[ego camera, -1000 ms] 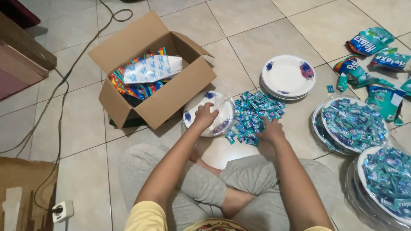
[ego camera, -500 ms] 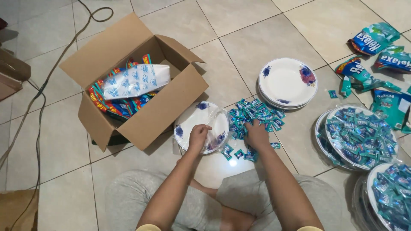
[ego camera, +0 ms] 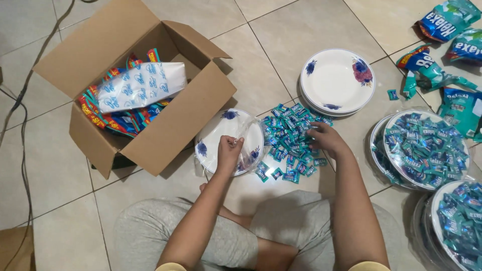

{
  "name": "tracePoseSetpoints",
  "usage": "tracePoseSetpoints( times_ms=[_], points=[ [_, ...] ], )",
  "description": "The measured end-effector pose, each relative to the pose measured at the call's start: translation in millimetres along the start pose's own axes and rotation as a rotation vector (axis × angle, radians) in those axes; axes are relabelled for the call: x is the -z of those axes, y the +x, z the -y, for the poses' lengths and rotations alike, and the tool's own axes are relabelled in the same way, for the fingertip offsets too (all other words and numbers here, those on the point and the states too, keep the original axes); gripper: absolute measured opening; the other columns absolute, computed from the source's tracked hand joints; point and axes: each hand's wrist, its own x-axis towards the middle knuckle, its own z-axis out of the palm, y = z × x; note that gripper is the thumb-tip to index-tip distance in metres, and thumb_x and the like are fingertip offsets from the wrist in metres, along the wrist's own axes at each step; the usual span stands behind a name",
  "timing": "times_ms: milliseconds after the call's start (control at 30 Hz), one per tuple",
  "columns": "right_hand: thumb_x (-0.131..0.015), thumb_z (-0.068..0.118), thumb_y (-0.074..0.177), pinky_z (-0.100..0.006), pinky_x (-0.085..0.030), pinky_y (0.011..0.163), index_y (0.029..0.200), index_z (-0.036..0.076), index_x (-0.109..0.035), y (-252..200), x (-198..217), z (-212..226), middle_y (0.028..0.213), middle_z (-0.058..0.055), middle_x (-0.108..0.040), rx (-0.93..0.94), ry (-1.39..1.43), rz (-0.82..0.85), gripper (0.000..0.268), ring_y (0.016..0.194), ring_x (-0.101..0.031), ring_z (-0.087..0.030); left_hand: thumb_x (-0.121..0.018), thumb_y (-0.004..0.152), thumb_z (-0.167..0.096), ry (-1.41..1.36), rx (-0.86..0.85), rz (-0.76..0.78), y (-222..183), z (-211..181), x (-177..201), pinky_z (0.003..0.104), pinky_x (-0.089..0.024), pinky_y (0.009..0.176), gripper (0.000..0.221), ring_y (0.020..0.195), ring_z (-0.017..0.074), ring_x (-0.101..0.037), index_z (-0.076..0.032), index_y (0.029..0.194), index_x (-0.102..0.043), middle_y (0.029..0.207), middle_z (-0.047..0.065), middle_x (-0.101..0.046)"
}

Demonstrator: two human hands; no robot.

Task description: The person wipes a white plate and then carefully arranges small blue candy packets in a circular pattern on it.

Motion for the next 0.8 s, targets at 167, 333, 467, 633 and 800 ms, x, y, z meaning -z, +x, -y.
tracePoseSetpoints(
  times_ms=[167,333,467,633,800],
  points=[
    [-0.072,0.029,0.093,-0.053,-0.060,0.086,0.134,0.010,-0.066,76,9,-73,0.128,-0.024,-0.060,0.165,-0.461,-0.243,0.046,0.109,-0.067,-0.045,-0.071,0.095,-0.040,-0.068,0.138,0.060,-6,-2,0,0.034,-0.059,0.075,0.067,0.100,0.0257,-0.066,0.000,0.136,-0.035,0.119,0.022,-0.060],
    [-0.062,0.012,0.098,-0.044,-0.054,0.096,0.126,0.014,-0.071,41,-66,-59,0.113,-0.013,-0.068,0.598,-0.422,-0.313,0.030,0.109,-0.067,-0.032,-0.069,0.088,-0.018,-0.271,0.277,0.115,-28,-40,2,0.042,-0.061,0.080,0.067,0.103,0.0318,-0.068,0.006,0.145,-0.043,0.117,0.024,-0.064],
    [-0.059,0.013,0.093,-0.047,-0.043,0.113,0.127,0.018,-0.070,18,-118,-65,0.133,-0.005,-0.066,0.933,-0.872,0.052,0.036,0.135,-0.049,-0.032,-0.056,0.093,-0.017,-0.437,0.317,0.129,-16,-27,2,0.037,-0.061,0.081,0.057,0.095,0.0210,-0.065,-0.004,0.147,-0.042,0.101,0.010,-0.061],
    [-0.050,0.001,0.093,-0.046,-0.043,0.114,0.126,0.021,-0.074,55,-84,-70,0.128,-0.005,-0.070,0.717,-0.420,-0.012,0.045,0.130,-0.056,-0.032,-0.054,0.097,-0.025,-0.453,0.329,0.126,-8,-15,0,0.034,-0.060,0.082,0.055,0.095,0.0163,-0.061,-0.008,0.147,-0.043,0.100,0.006,-0.058],
    [-0.075,0.045,0.090,-0.061,-0.045,0.113,0.152,0.026,-0.050,28,-24,-48,0.151,-0.020,-0.040,0.337,-0.883,-0.204,0.070,0.137,-0.044,-0.054,-0.056,0.094,-0.024,-0.390,0.296,0.131,-13,-19,-2,0.033,-0.061,0.081,0.053,0.088,0.0125,-0.058,-0.011,0.144,-0.047,0.095,0.005,-0.060]
  ],
)
